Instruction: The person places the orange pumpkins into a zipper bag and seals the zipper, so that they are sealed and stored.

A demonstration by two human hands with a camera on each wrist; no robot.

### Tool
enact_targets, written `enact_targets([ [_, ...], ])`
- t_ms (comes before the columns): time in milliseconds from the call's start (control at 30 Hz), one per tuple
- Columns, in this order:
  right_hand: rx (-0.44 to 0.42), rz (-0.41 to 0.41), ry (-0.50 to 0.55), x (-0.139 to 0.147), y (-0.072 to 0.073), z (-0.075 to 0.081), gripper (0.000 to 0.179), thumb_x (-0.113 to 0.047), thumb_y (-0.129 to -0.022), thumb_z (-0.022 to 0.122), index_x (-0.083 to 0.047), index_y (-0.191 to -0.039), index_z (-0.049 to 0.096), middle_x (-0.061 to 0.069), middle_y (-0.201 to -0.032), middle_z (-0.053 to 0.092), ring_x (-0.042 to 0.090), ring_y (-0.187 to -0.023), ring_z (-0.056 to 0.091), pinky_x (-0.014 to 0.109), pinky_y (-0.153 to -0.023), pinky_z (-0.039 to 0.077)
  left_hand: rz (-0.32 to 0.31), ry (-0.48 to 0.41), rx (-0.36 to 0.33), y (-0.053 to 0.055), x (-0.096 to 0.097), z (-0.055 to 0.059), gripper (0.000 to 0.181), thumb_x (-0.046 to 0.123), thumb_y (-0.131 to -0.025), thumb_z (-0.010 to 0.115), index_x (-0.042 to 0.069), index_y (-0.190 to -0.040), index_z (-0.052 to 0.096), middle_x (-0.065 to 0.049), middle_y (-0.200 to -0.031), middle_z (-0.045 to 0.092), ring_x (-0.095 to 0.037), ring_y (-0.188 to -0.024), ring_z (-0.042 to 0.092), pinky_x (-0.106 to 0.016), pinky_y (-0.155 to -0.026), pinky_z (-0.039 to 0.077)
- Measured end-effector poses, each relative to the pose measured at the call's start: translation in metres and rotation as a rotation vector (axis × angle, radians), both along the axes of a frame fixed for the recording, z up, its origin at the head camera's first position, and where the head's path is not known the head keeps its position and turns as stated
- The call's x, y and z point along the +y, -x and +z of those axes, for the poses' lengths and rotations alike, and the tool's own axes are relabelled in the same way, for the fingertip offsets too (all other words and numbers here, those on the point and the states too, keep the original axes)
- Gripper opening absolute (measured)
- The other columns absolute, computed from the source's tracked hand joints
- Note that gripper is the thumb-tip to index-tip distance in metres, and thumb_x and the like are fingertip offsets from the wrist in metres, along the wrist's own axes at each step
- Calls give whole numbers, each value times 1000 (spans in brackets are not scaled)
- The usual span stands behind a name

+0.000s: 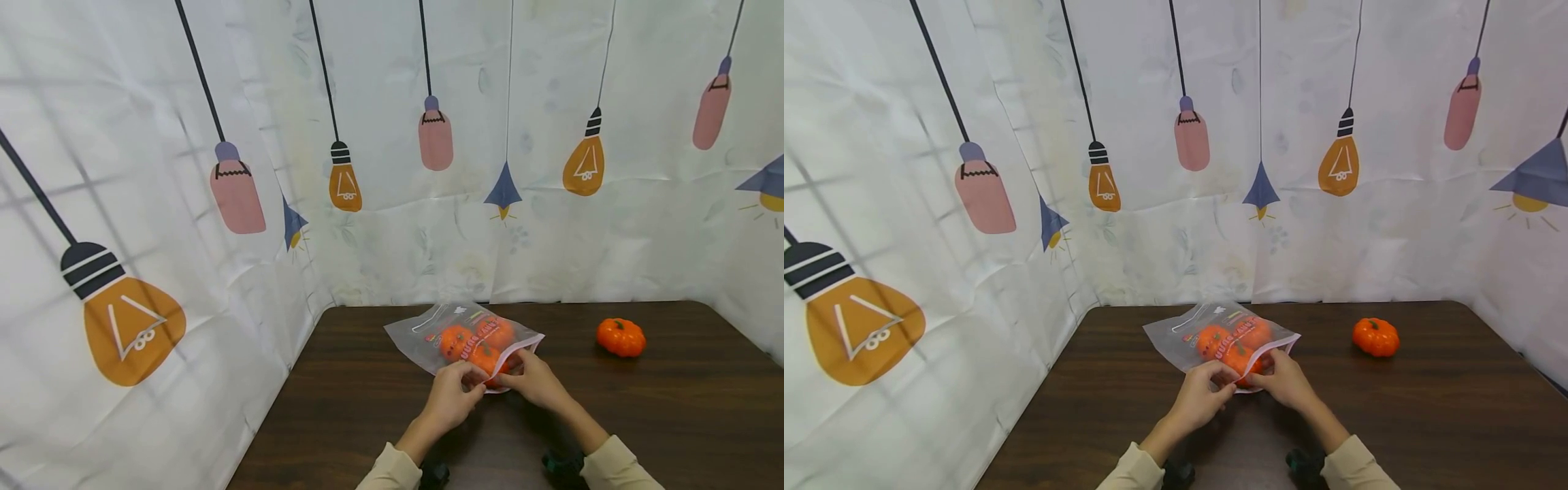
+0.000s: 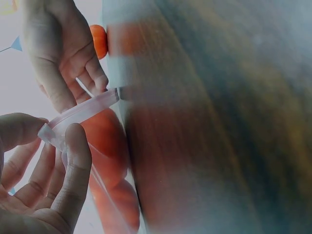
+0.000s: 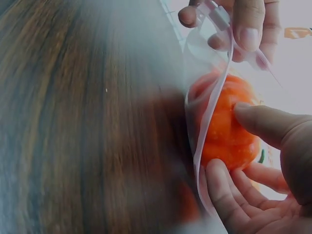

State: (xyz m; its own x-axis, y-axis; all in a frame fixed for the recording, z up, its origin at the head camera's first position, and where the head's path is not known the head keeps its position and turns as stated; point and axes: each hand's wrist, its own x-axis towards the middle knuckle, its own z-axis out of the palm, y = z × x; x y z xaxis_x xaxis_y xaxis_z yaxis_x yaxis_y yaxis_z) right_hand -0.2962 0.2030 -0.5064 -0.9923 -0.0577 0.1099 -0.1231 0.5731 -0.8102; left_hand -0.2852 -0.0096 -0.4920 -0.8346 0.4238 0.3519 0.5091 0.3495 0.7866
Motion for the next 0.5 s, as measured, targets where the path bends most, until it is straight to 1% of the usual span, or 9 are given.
enact_targets([
  [100, -10, 8, 20, -3, 1, -1, 45, -24, -86, 83, 1, -116, 61, 7, -95, 71, 14, -79, 65, 26, -64, 51, 2, -1, -12, 0, 0, 0, 8, 2, -91, 72, 5, -99, 74, -5, -89, 71, 4, -63, 57, -15, -51, 52],
  [233, -7, 22, 44, -6, 0, -1, 38, -19, -87, 80, 3, -113, 61, 8, -96, 71, 15, -82, 68, 26, -65, 53, 5, 1, -15, 1, 1, 0, 9, 1, -91, 72, 5, -98, 74, -5, -89, 71, 4, -62, 57, -15, -51, 52],
  [400, 0, 25, 76, -8, 0, -1, 40, -18, -89, 79, 5, -116, 61, 12, -101, 71, 21, -89, 71, 27, -67, 56, 3, -4, -5, 1, 1, 0, 9, 0, -91, 72, 5, -98, 74, -5, -89, 72, 3, -65, 58, -15, -51, 52],
  [500, -10, 26, 100, -10, 1, -4, 42, -17, -89, 78, 6, -119, 60, 13, -102, 72, 21, -90, 72, 26, -68, 56, 5, -3, 1, 1, 1, 0, 10, 0, -90, 72, 5, -98, 74, -5, -89, 72, 3, -64, 58, -15, -51, 52],
])
